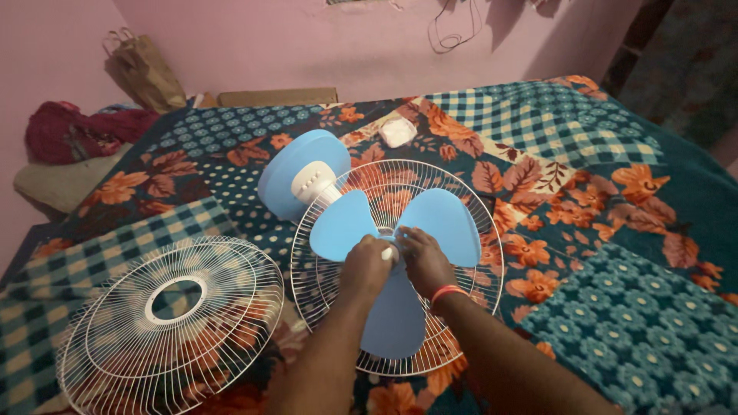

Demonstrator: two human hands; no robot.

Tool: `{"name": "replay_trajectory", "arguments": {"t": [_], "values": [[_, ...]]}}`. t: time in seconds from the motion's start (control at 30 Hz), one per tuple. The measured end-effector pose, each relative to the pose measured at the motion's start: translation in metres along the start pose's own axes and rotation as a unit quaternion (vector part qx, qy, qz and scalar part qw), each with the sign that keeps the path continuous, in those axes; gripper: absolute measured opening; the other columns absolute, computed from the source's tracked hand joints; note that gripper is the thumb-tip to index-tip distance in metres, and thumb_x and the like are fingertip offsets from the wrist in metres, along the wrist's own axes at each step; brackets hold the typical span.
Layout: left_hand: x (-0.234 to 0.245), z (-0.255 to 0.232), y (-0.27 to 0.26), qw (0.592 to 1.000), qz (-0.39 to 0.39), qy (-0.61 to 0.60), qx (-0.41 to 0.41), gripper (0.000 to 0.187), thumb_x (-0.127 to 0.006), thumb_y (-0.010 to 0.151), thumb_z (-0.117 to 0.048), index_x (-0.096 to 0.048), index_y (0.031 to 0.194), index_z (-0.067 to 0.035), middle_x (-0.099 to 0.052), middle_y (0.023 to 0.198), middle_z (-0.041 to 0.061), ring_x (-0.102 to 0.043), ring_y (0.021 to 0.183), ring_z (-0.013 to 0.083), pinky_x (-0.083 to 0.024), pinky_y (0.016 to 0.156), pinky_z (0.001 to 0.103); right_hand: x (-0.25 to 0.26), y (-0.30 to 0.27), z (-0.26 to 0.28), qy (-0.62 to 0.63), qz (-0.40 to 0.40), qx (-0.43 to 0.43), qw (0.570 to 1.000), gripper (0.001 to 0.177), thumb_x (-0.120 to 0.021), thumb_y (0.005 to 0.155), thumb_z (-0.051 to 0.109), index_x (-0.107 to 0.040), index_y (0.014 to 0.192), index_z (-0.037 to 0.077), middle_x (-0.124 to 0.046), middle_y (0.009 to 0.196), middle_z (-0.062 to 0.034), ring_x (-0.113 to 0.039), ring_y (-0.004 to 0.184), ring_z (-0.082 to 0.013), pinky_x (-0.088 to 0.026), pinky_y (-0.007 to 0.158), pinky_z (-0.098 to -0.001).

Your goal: The person disassembles a small electric fan on a bed. They remove the front grille, unscrew the central nut to detach the fan blades, and then use a screwdriver to open the motor housing. The video ends before reassembly is shown.

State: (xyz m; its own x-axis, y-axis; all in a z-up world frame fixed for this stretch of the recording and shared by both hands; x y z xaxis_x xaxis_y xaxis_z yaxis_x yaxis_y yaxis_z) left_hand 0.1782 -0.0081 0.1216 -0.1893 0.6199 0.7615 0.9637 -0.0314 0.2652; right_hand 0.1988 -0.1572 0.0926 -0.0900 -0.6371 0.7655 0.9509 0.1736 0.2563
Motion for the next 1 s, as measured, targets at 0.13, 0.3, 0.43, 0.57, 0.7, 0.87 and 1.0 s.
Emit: {"name": "replay_trajectory", "arguments": {"t": [0.13, 0.3, 0.43, 0.57, 0.7, 0.87, 1.0], "values": [[0.002, -0.001, 0.002, 0.994, 0.013, -0.015, -0.107, 0.018, -0.063, 0.090, -0.012, -0.074, 0.105, -0.009, -0.069, 0.114, 0.013, -0.064, 0.107, 0.0367, -0.052, 0.093, 0.046, 0.001, 0.002, 0.005, -0.114, 0.007, 0.101, 0.988, 0.051, -0.063, 0.083, -0.001, -0.064, 0.132, 0.012, -0.053, 0.149, -0.0022, -0.043, 0.142, -0.0260, -0.035, 0.117, -0.0379], [0.007, -0.002, -0.009, 0.999, -0.045, -0.029, 0.006, 0.042, -0.070, 0.080, -0.010, -0.067, 0.122, -0.010, -0.065, 0.118, 0.016, -0.062, 0.108, 0.0381, -0.049, 0.092, 0.048, 0.021, -0.013, 0.026, 0.022, -0.061, 0.055, 0.996, 0.041, -0.069, 0.089, 0.011, -0.066, 0.130, 0.010, -0.060, 0.138, -0.0086, -0.054, 0.128, -0.0272, -0.043, 0.110, -0.0387], [0.000, -0.002, -0.017, 0.999, -0.042, -0.028, 0.009, 0.024, -0.069, 0.092, -0.013, -0.068, 0.116, -0.008, -0.068, 0.119, 0.013, -0.063, 0.112, 0.0368, -0.050, 0.097, 0.047, 0.031, -0.016, 0.042, 0.026, -0.023, 0.057, 0.998, 0.037, -0.072, 0.086, 0.014, -0.070, 0.123, 0.012, -0.066, 0.128, -0.0075, -0.060, 0.119, -0.0281, -0.049, 0.102, -0.0391], [0.007, 0.001, -0.024, 0.992, -0.087, -0.083, -0.033, 0.040, -0.070, 0.081, -0.006, -0.068, 0.120, -0.008, -0.066, 0.123, 0.013, -0.062, 0.114, 0.0377, -0.049, 0.096, 0.046, 0.028, -0.006, 0.020, 0.032, -0.116, 0.104, 0.987, 0.032, -0.075, 0.084, 0.017, -0.073, 0.115, 0.012, -0.072, 0.117, -0.0086, -0.068, 0.109, -0.0291, -0.053, 0.097, -0.0386], [0.008, 0.001, -0.020, 0.998, -0.040, -0.044, 0.029, 0.038, -0.078, 0.079, -0.019, -0.068, 0.116, -0.010, -0.066, 0.119, 0.010, -0.061, 0.113, 0.0350, -0.049, 0.094, 0.046, 0.038, -0.015, -0.087, -0.107, -0.403, -0.024, 0.909, 0.029, -0.064, 0.103, 0.021, -0.069, 0.124, 0.002, -0.069, 0.109, -0.0209, -0.066, 0.095, -0.0385, -0.052, 0.083, -0.0461], [0.011, -0.004, -0.019, 0.997, -0.067, -0.026, 0.030, 0.031, -0.081, 0.080, -0.026, -0.071, 0.104, -0.010, -0.070, 0.108, 0.011, -0.065, 0.104, 0.0370, -0.053, 0.088, 0.048, 0.044, -0.036, -0.255, -0.040, -0.360, -0.224, 0.905, 0.021, -0.057, 0.099, 0.023, -0.067, 0.107, 0.006, -0.072, 0.099, -0.0143, -0.068, 0.086, -0.0289, -0.054, 0.072, -0.0411], [0.008, -0.005, -0.009, 0.996, -0.032, -0.032, 0.083, 0.036, -0.084, 0.078, -0.032, -0.069, 0.099, -0.008, -0.071, 0.102, 0.011, -0.068, 0.096, 0.0352, -0.054, 0.083, 0.048, -0.010, -0.059, -0.305, 0.101, -0.199, -0.365, 0.904, 0.024, -0.056, 0.102, 0.026, -0.067, 0.110, 0.005, -0.071, 0.100, -0.0159, -0.068, 0.088, -0.0306, -0.053, 0.074, -0.0426]]}}
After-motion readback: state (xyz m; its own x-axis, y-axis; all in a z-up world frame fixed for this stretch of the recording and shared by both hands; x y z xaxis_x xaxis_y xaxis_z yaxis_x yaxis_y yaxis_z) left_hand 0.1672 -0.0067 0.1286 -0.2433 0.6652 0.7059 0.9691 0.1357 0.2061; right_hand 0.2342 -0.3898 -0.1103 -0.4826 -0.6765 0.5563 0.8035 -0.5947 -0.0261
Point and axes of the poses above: each hand's wrist, its own y-axis towards the middle knuckle, its own x-axis out of the back of the hand, z = x × y, the point moved 3 cm from there along y, towards the middle knuckle
